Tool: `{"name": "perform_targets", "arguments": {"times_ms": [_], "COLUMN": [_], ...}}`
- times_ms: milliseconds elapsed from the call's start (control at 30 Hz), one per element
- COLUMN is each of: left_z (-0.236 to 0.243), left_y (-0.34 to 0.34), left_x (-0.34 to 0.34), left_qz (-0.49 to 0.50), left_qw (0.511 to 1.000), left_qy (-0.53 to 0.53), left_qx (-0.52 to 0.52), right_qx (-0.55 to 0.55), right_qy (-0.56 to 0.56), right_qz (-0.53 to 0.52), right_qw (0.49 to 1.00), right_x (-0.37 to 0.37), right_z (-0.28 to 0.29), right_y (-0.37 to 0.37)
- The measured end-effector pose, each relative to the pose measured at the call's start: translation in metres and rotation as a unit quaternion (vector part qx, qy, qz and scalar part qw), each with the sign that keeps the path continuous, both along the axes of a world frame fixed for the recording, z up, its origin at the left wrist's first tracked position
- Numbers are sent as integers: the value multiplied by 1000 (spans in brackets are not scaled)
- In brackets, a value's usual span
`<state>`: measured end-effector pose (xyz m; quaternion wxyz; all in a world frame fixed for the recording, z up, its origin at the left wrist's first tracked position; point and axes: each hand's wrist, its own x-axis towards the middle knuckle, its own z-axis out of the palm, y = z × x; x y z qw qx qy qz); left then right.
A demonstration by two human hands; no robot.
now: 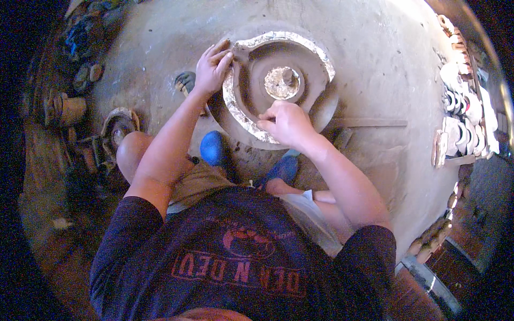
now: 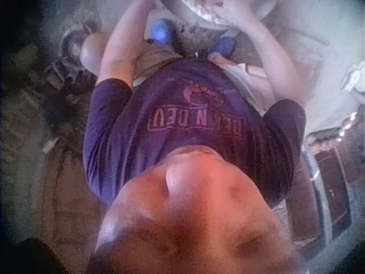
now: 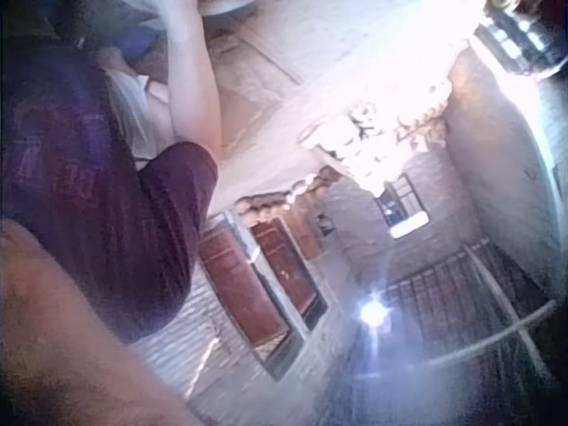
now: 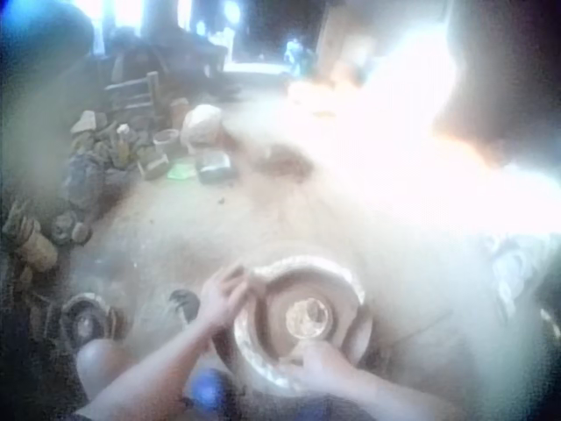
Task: The person presses clay into a large mold, removes the mold pieces, and uses a small tool to trim and shape the base of the clay object by hand.
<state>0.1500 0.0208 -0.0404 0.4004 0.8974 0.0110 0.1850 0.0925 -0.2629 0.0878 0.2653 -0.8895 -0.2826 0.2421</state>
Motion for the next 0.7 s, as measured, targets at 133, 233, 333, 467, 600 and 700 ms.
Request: {"name": "perform_targets", "arguments": {"times_ms": [133, 233, 333, 467, 600, 700], "left_z": [2, 7, 16, 17, 11, 5], "left_y": [0, -4, -2, -2, -2, 3], "left_x": [-1, 2, 4, 6, 11, 17], "left_qz": [3, -11, -16, -21, -38, -44], "left_qw": [1000, 1000, 1000, 1000, 999, 999], "left_qy": [10, 2, 11, 13, 10, 4], "left_qx": [-11, -8, 4, 4, -27, -22], "right_qx": [-18, 2, -9, 43, 9, 8], "right_qy": [-8, 34, 84, 31, 50, 15], "right_qz": [-15, 1, -36, 9, 42, 47], "right_qw": [1000, 999, 996, 999, 998, 999], "right_x": [-6, 5, 5, -1, 11, 7], "right_z": [3, -5, -5, -7, -5, -8], "right_y": [-8, -14, -14, -27, -34, -38]}}
